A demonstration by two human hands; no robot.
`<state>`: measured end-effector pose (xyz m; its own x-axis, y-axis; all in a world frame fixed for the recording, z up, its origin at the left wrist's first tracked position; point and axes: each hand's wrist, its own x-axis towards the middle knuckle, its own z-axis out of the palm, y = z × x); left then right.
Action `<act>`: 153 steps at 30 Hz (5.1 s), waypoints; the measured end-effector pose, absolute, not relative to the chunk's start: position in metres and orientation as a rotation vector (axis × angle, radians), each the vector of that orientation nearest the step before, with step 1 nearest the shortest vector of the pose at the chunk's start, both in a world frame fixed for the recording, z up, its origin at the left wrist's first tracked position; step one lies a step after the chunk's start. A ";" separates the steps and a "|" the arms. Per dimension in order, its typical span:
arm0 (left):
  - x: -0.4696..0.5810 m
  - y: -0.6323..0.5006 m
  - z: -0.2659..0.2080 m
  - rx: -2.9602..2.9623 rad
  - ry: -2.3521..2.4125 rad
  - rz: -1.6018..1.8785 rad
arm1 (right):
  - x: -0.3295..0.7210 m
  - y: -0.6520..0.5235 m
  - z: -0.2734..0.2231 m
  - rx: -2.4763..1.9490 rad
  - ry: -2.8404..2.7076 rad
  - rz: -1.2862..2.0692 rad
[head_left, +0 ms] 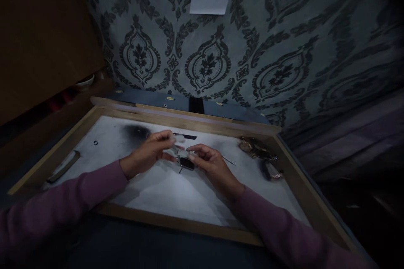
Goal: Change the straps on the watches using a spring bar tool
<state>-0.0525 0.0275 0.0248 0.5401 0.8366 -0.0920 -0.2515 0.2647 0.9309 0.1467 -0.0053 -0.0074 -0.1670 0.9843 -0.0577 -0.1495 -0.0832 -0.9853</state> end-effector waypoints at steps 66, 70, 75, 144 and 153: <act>-0.053 0.024 0.014 1.207 0.543 0.453 | 0.169 0.008 0.008 -0.987 -1.038 1.208; -0.051 0.014 0.014 1.468 0.513 0.313 | 0.167 0.017 0.002 -0.962 -1.072 1.220; -0.042 -0.005 0.014 1.892 0.511 0.287 | 0.164 0.028 0.001 -0.954 -1.077 1.241; -0.077 0.048 -0.008 2.587 0.703 0.521 | 0.260 -0.004 -0.008 -1.804 -1.968 0.505; -0.075 0.046 0.001 2.614 0.673 0.480 | 0.254 -0.008 -0.010 -1.743 -1.921 0.579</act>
